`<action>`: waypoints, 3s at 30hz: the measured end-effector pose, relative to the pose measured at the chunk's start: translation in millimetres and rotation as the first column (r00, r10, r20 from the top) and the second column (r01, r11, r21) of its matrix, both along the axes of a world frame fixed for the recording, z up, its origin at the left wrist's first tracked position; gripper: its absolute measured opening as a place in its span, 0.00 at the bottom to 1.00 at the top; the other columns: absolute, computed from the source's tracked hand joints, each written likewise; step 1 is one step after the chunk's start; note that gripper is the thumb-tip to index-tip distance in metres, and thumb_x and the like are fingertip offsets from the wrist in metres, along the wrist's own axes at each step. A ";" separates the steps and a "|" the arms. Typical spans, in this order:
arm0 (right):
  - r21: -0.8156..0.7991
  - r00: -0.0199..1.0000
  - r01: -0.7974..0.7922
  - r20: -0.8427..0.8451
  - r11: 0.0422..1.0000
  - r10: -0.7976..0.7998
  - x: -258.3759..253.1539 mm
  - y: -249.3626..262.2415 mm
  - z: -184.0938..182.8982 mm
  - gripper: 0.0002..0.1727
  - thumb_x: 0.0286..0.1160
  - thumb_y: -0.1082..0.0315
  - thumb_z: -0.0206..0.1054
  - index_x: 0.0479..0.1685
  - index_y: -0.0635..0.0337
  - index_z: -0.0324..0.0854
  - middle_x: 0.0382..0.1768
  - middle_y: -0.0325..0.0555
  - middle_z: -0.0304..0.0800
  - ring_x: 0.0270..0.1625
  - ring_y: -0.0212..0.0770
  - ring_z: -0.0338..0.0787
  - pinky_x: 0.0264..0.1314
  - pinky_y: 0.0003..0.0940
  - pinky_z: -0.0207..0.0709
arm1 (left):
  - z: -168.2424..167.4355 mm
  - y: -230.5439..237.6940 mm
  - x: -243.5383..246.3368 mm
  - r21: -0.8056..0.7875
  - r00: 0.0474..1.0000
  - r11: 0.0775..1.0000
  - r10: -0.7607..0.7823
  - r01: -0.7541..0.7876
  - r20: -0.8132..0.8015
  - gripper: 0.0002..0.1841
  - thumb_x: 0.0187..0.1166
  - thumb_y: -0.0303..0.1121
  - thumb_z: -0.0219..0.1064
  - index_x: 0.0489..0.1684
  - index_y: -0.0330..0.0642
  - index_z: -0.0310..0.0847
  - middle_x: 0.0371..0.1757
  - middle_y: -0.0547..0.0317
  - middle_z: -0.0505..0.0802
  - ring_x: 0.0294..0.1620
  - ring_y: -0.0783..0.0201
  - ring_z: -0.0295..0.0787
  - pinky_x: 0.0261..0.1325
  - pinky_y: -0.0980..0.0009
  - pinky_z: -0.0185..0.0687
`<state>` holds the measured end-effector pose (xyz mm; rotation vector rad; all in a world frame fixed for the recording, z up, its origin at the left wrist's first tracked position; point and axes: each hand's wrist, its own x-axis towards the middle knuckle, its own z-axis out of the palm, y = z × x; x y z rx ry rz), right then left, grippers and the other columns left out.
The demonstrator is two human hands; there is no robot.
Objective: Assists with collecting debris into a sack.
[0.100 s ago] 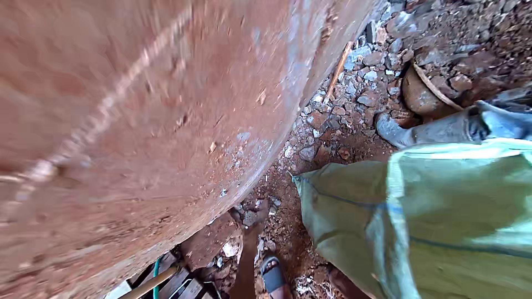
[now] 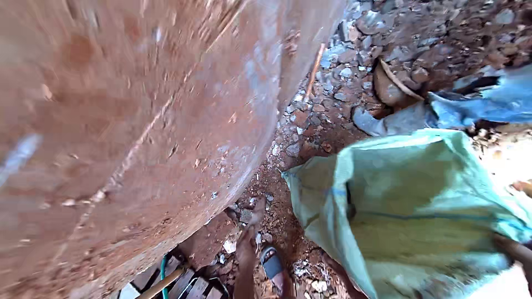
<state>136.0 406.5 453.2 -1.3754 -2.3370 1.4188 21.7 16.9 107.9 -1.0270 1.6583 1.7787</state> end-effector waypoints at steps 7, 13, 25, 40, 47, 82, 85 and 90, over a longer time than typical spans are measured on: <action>0.117 0.985 0.042 0.163 0.992 -0.061 70.4 70.4 -44.9 0.13 0.75 0.70 0.67 0.51 0.70 0.87 0.35 0.59 0.90 0.37 0.52 0.90 0.46 0.63 0.81 | 312.7 42.3 -33.3 0.114 0.794 0.983 -0.049 0.147 -0.607 0.09 0.81 0.38 0.68 0.51 0.50 0.91 0.32 0.73 0.94 0.17 0.82 0.78 0.19 0.84 0.75; -0.034 0.960 0.108 0.264 0.994 -0.095 66.5 71.4 -34.3 0.12 0.78 0.69 0.66 0.51 0.71 0.86 0.39 0.63 0.90 0.43 0.59 0.90 0.53 0.66 0.80 | 453.8 178.1 -82.0 -0.371 0.445 0.553 -0.828 0.746 -0.341 0.18 0.81 0.36 0.68 0.65 0.39 0.87 0.44 0.59 0.94 0.28 0.72 0.85 0.32 0.72 0.83; -0.099 0.965 0.050 0.262 0.994 -0.023 78.6 82.1 -44.7 0.17 0.81 0.71 0.65 0.61 0.75 0.81 0.49 0.71 0.88 0.46 0.59 0.90 0.52 0.64 0.82 | 374.1 240.2 51.5 -0.413 0.146 0.114 -0.988 0.903 0.048 0.38 0.84 0.50 0.63 0.92 0.42 0.58 0.92 0.46 0.64 0.72 0.46 0.85 0.68 0.47 0.83; -0.045 0.931 0.129 0.351 0.991 -0.105 63.4 61.9 -30.9 0.16 0.82 0.70 0.64 0.60 0.74 0.81 0.51 0.72 0.87 0.46 0.60 0.90 0.51 0.63 0.81 | 352.3 52.1 53.9 -0.308 0.765 0.709 -0.632 0.635 0.122 0.27 0.89 0.32 0.56 0.87 0.33 0.63 0.81 0.36 0.78 0.77 0.46 0.80 0.80 0.50 0.73; -0.015 0.888 0.191 0.428 0.982 -0.166 46.8 64.7 -20.7 0.21 0.82 0.64 0.67 0.66 0.70 0.82 0.59 0.71 0.88 0.61 0.66 0.89 0.63 0.68 0.79 | 350.7 174.8 -22.9 -0.380 0.759 0.681 -0.644 0.626 0.094 0.53 0.72 0.51 0.78 0.93 0.36 0.49 0.88 0.27 0.63 0.86 0.36 0.65 0.84 0.44 0.66; -0.042 0.720 0.618 0.431 0.785 -0.544 -1.3 38.9 -28.5 0.20 0.93 0.60 0.55 0.65 0.63 0.86 0.64 0.67 0.88 0.72 0.64 0.84 0.77 0.64 0.69 | 328.7 217.4 -77.7 -0.449 0.613 0.520 -0.786 0.727 0.082 0.30 0.90 0.48 0.58 0.80 0.31 0.72 0.72 0.30 0.84 0.77 0.37 0.78 0.80 0.40 0.68; -0.010 0.703 0.630 0.432 0.777 -0.565 -6.8 36.4 -28.7 0.21 0.93 0.60 0.53 0.65 0.64 0.86 0.64 0.68 0.88 0.72 0.63 0.84 0.76 0.63 0.70 | 329.1 221.3 -86.1 -0.420 0.583 0.480 -0.798 0.770 0.156 0.28 0.95 0.46 0.49 0.75 0.29 0.76 0.69 0.28 0.85 0.75 0.36 0.79 0.78 0.40 0.69; 0.007 0.688 0.620 0.477 0.785 -0.548 -9.6 31.6 -32.5 0.23 0.94 0.59 0.51 0.66 0.67 0.84 0.66 0.68 0.87 0.74 0.63 0.83 0.78 0.61 0.70 | 314.6 225.4 -84.1 -0.420 0.648 0.552 -0.751 0.720 0.125 0.27 0.97 0.42 0.44 0.72 0.25 0.76 0.68 0.26 0.85 0.74 0.37 0.80 0.78 0.42 0.70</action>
